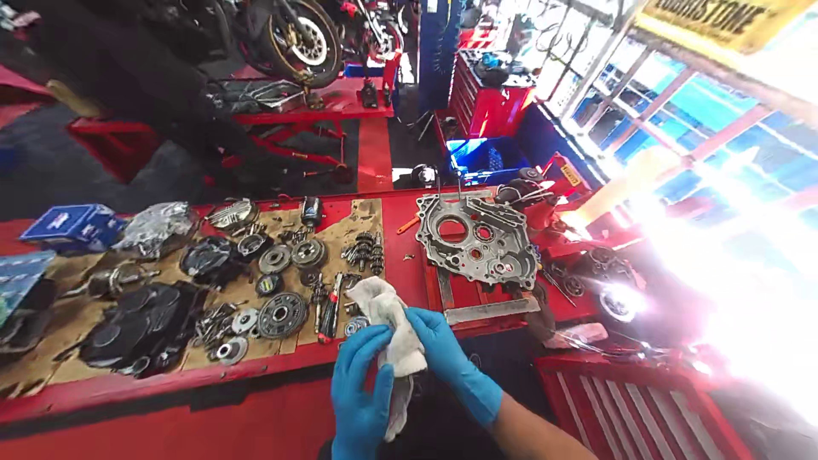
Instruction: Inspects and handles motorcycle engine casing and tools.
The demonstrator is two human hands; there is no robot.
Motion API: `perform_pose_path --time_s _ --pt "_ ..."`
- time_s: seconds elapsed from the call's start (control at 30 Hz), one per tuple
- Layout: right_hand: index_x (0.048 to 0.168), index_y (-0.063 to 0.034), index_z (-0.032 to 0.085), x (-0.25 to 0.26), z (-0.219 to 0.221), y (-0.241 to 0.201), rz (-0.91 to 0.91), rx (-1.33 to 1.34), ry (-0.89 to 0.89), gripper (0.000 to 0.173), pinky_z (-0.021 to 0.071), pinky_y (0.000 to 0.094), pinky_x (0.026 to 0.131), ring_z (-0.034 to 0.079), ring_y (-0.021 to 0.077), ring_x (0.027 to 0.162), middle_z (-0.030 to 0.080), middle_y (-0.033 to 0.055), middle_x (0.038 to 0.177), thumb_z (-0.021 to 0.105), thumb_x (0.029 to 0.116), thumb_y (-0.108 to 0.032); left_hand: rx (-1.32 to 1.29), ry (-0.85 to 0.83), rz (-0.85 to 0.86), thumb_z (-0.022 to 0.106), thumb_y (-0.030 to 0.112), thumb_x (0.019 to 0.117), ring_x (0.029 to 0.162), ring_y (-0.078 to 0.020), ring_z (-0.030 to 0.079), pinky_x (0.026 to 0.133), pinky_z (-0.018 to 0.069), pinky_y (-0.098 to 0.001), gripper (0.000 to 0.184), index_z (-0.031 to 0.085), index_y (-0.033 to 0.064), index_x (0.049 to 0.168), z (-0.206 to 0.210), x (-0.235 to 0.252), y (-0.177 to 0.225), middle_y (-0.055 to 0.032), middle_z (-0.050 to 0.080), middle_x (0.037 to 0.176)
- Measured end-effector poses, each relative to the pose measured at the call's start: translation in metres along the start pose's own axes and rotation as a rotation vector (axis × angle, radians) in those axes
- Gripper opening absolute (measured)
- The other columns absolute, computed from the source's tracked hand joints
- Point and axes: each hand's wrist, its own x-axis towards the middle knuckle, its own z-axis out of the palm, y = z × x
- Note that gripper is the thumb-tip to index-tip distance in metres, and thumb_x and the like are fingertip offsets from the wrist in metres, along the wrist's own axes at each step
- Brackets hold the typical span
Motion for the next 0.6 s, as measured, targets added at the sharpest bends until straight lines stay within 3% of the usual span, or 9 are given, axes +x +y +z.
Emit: perform_pose_path --time_s 0.03,0.1,0.17,0.23,0.3,0.43,0.5,0.53,0.6 --pt "0.102 0.0012 0.071 -0.003 0.005 -0.004 0.022 0.007 -0.05 0.034 0.0575 0.0239 0.076 0.066 0.0009 0.078 0.071 -0.0007 0.084 0.041 0.1081 -0.014 0.076 -0.03 0.051 0.042 0.052 0.1058 0.137 -0.0142 0.051 0.116 0.04 -0.0366 0.046 0.065 0.0225 0.132 -0.006 0.0 -0.004 0.0019 0.063 0.138" --pt "0.112 0.0036 0.061 -0.02 0.026 -0.015 0.08 0.042 -0.142 0.023 0.0549 0.0204 0.077 0.062 -0.0019 0.08 0.066 -0.0013 0.09 0.043 0.1031 -0.006 0.259 -0.108 0.131 0.023 0.062 0.1052 0.147 -0.0215 0.041 0.124 0.024 -0.0465 0.068 0.053 0.0174 0.147 -0.005 -0.002 -0.021 -0.0047 0.054 0.151" --pt "0.119 0.0003 0.055 -0.032 0.045 -0.022 0.157 0.154 -0.161 0.024 0.0533 0.0185 0.082 0.061 -0.0031 0.087 0.064 -0.0029 0.096 0.036 0.1051 -0.003 0.368 -0.095 0.172 0.014 0.066 0.1029 0.142 -0.0276 0.049 0.123 0.0246 -0.0529 0.08 0.056 0.012 0.145 -0.004 0.001 -0.04 -0.0092 0.061 0.145" --pt "0.116 -0.0026 0.057 -0.032 0.054 -0.03 0.193 0.196 -0.095 0.026 0.0533 0.0188 0.082 0.062 -0.0025 0.087 0.064 -0.0041 0.095 0.033 0.1063 -0.003 0.393 -0.07 0.167 0.011 0.07 0.1005 0.139 -0.0292 0.052 0.122 0.0254 -0.0541 0.086 0.059 0.0113 0.141 -0.004 0.006 -0.048 -0.0097 0.064 0.14" --pt "0.114 -0.0083 0.058 -0.026 0.055 -0.028 0.238 0.203 -0.028 0.024 0.0553 0.0207 0.082 0.065 -0.0012 0.088 0.067 -0.0063 0.094 0.036 0.1066 -0.009 0.381 -0.026 0.128 0.011 0.071 0.0999 0.139 -0.0296 0.051 0.122 0.0248 -0.0537 0.086 0.058 0.0113 0.14 0.001 0.004 -0.048 -0.011 0.064 0.138" --pt "0.113 -0.007 0.062 -0.01 0.049 -0.02 0.236 0.206 0.062 0.024 0.0562 0.025 0.081 0.065 0.0025 0.086 0.067 -0.0031 0.093 0.04 0.1053 -0.014 0.264 -0.03 0.041 0.017 0.069 0.1011 0.144 -0.0331 0.043 0.124 0.0183 -0.0565 0.081 0.055 0.0116 0.143 0.013 0.012 -0.036 -0.0138 0.059 0.143" --pt "0.114 -0.0062 0.059 -0.014 0.062 -0.022 0.254 0.215 0.187 0.026 0.0561 0.0243 0.081 0.065 0.0026 0.086 0.067 -0.0022 0.093 0.035 0.1088 -0.012 0.149 0.001 -0.03 0.028 0.053 0.1043 0.136 -0.0306 0.051 0.122 0.0189 -0.0581 0.064 0.069 0.0084 0.122 0.016 0.021 -0.02 -0.0131 0.067 0.128" --pt "0.113 -0.0058 0.06 -0.013 0.068 -0.023 0.285 0.204 0.255 0.029 0.0553 0.0254 0.081 0.065 0.0035 0.086 0.067 -0.0012 0.093 0.032 0.1105 -0.014 0.082 0.057 -0.067 0.037 0.04 0.1039 0.126 -0.0284 0.06 0.121 0.0248 -0.0544 0.052 0.073 0.0032 0.106 0.02 0.027 -0.016 -0.0147 0.072 0.114" --pt "0.109 -0.0006 0.063 -0.008 0.077 -0.023 0.31 0.135 0.334 0.036 0.0532 0.0289 0.082 0.063 0.0065 0.085 0.066 0.003 0.092 0.03 0.1106 -0.014 -0.031 0.179 -0.143 0.043 0.021 0.1001 0.104 -0.02 0.068 0.116 0.0377 -0.043 0.04 0.071 -0.0028 0.085 0.024 0.044 -0.012 -0.0122 0.072 0.089"
